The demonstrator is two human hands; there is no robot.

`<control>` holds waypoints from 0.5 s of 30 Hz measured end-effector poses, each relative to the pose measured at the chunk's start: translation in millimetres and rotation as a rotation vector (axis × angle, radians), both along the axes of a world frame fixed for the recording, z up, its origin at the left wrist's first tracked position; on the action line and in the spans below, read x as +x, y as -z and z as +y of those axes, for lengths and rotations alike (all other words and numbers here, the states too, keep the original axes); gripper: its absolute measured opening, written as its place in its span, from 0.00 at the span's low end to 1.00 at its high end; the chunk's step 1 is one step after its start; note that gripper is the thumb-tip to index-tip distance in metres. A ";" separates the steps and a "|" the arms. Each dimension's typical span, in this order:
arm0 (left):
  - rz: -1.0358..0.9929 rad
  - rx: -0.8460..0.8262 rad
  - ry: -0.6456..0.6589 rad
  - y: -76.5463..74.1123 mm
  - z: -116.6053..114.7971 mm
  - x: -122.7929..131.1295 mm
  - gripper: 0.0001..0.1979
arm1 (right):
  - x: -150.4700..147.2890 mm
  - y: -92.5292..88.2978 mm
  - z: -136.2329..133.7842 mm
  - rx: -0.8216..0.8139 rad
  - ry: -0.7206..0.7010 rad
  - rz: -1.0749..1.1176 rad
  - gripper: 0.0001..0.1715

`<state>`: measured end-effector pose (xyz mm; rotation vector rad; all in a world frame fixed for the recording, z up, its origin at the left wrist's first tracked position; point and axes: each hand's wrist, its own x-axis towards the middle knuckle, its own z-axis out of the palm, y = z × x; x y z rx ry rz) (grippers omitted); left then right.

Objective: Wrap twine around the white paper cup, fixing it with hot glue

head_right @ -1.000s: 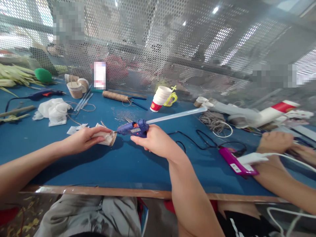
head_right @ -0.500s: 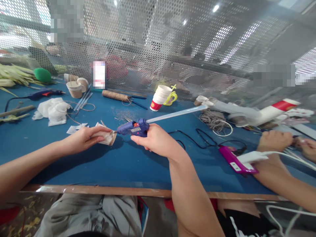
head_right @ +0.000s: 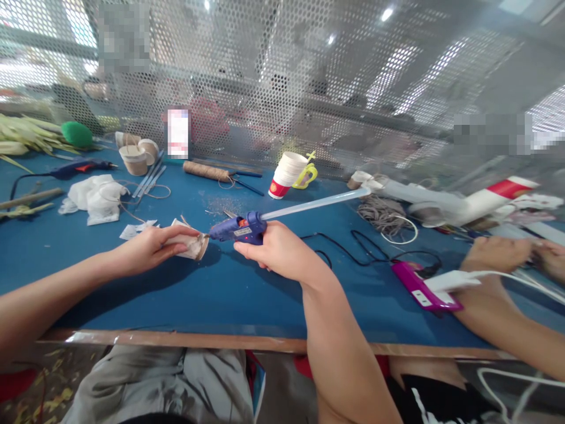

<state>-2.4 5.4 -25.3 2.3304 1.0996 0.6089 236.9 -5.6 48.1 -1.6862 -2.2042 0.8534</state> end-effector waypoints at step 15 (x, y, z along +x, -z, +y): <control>0.002 -0.017 -0.016 -3.2 -1.6 1.7 0.17 | 0.1 -1.6 -2.9 -0.013 -0.009 -0.001 0.18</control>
